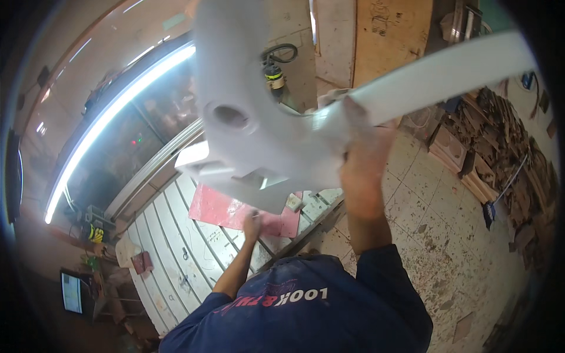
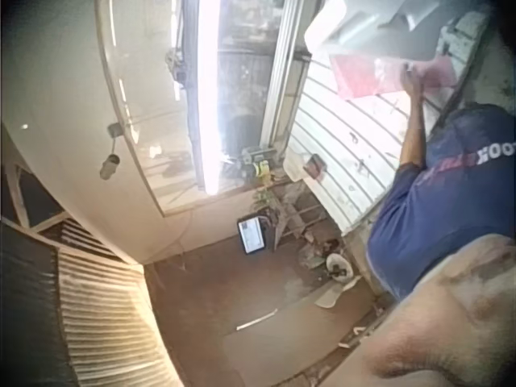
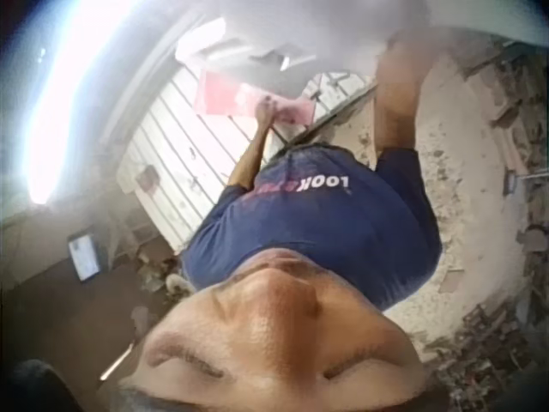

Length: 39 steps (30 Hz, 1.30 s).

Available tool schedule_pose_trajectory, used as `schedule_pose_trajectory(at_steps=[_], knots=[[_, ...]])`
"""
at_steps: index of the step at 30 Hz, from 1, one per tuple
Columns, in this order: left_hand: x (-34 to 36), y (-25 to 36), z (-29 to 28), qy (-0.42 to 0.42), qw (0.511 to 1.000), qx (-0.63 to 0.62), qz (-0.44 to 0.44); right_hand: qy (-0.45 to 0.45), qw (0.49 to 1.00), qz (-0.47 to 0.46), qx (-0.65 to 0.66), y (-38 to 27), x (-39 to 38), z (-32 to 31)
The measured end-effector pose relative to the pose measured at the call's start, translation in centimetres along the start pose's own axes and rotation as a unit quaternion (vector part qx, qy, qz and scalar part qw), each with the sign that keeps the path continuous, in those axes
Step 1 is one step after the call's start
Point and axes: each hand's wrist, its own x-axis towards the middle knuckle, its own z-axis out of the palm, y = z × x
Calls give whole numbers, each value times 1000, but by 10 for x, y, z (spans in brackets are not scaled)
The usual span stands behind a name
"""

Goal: The person sands the edges and inner surfaces of a white guitar body using a sanding block, rotating the body to reach different sides.

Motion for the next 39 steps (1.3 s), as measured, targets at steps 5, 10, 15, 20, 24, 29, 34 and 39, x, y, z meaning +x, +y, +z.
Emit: schedule_pose_trajectory(at_steps=[5, 10, 15, 20, 24, 29, 34, 39], knots=[[3, 172, 16, -161, 983, 25, 82, 109, 991, -63, 47, -21, 29, -53], [23, 171, 43, -297, 950, 25, 96, 80, 995, -43, 41, -32, 39, -84], [29, 128, 57, -91, 991, 61, 76, 77, 996, -37, 17, -45, 42, -86], [42, 136, 0, -201, 972, -21, -123, 79, 996, -39, -2, -42, 43, -107], [49, 146, -11, -76, 986, 28, -147, 136, 987, -75, -44, -26, 47, -89], [66, 131, 4, -143, 985, 97, -25, 77, 994, -58, -43, -13, 53, -82], [70, 96, -2, -141, 982, -73, -98, 33, 993, -81, -79, 1, 58, -84], [10, -30, -88, 130, 985, 3, -114, -12, 1000, -3, -4, 23, 59, -74]])
